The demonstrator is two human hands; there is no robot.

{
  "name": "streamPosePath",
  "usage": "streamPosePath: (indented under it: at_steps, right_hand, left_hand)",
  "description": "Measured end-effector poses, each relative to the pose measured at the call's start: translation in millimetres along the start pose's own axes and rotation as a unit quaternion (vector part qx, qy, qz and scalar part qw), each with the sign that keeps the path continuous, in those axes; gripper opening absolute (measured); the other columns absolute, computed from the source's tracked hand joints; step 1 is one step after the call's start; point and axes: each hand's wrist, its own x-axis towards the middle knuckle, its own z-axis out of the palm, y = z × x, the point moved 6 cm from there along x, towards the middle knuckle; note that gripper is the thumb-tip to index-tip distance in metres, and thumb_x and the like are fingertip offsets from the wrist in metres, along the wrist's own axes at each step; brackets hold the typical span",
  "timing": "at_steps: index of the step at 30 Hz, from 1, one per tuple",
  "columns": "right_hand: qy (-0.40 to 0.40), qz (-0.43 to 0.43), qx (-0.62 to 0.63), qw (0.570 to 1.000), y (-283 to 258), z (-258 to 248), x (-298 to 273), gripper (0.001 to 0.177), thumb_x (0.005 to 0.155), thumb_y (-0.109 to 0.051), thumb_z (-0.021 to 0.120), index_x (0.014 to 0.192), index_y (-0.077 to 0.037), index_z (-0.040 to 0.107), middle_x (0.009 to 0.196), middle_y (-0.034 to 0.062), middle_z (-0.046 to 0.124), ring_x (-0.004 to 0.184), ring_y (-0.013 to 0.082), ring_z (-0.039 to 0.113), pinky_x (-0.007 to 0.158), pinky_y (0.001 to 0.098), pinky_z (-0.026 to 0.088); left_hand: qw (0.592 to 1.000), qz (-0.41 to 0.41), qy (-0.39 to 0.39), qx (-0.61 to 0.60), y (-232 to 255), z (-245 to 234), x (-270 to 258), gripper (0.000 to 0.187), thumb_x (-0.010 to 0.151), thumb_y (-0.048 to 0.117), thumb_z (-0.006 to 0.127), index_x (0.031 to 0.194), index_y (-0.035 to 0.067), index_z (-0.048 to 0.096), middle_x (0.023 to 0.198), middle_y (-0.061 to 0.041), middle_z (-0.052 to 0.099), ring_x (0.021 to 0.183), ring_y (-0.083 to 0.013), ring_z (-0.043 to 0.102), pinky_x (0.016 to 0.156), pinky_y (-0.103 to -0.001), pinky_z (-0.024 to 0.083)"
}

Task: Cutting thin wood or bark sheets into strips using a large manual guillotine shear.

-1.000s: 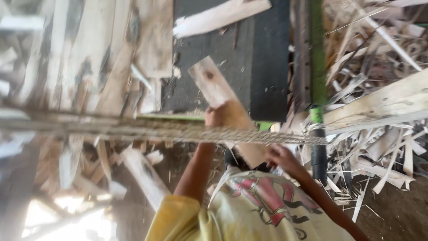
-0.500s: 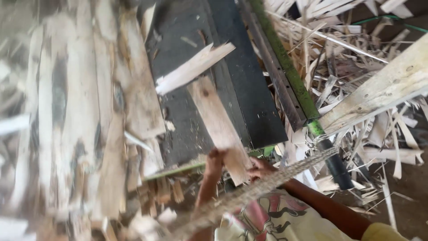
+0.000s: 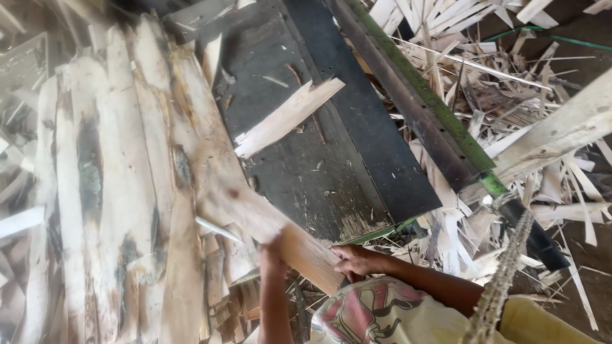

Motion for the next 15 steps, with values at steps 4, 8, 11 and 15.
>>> streamPosePath:
  at_steps: [4, 8, 11, 15]
  right_hand:
    - [-0.002, 0.043, -0.084, 0.996, 21.1, -8.3, -8.0, 0.075, 0.099, -0.015, 0.064, 0.159, -0.001, 0.021, 0.152, 0.0313, 0.04, 0.071, 0.0182, 0.073, 0.062, 0.032, 0.065]
    - [0.005, 0.053, 0.03, 0.998, 28.1, -11.3, -18.9, 0.08, 0.097, -0.017, 0.068, 0.16, -0.002, 0.02, 0.15, 0.0282, 0.049, 0.074, 0.014, 0.074, 0.067, 0.0288, 0.066]
    - [0.075, -0.041, 0.098, 0.992, -67.3, -35.1, -38.1, 0.08, 0.097, -0.023, 0.065, 0.163, -0.006, 0.023, 0.128, 0.0388, 0.062, 0.07, 0.0139, 0.069, 0.06, 0.0273, 0.064]
    - [0.262, -0.25, 0.382, 0.851, -309.7, -160.9, -53.3, 0.073, 0.09, -0.043, 0.054, 0.153, -0.02, 0.026, 0.11, 0.012, 0.063, 0.077, 0.0196, 0.068, 0.061, 0.0358, 0.063]
  left_hand:
    - [0.98, -0.022, 0.084, -0.179, 96.5, -18.7, -25.7, 0.046, 0.095, 0.02, 0.062, 0.13, -0.009, 0.052, 0.124, -0.032, 0.064, 0.102, -0.0341, 0.068, 0.085, -0.048, 0.059]
    - [0.934, -0.05, 0.058, -0.349, 130.1, -12.5, -24.2, 0.059, 0.107, 0.032, 0.045, 0.148, -0.011, 0.048, 0.14, -0.034, 0.058, 0.117, -0.0345, 0.07, 0.094, -0.041, 0.064]
    - [0.942, 0.033, 0.052, -0.329, 166.3, 6.9, -31.6, 0.055, 0.108, 0.041, 0.035, 0.15, 0.008, 0.045, 0.14, -0.027, 0.06, 0.103, -0.0362, 0.065, 0.078, -0.043, 0.06]
    - [0.974, 0.021, 0.048, -0.219, 190.4, 27.7, -58.1, 0.05, 0.102, 0.026, 0.043, 0.149, 0.01, 0.048, 0.141, -0.026, 0.061, 0.108, -0.0293, 0.075, 0.081, -0.036, 0.068]
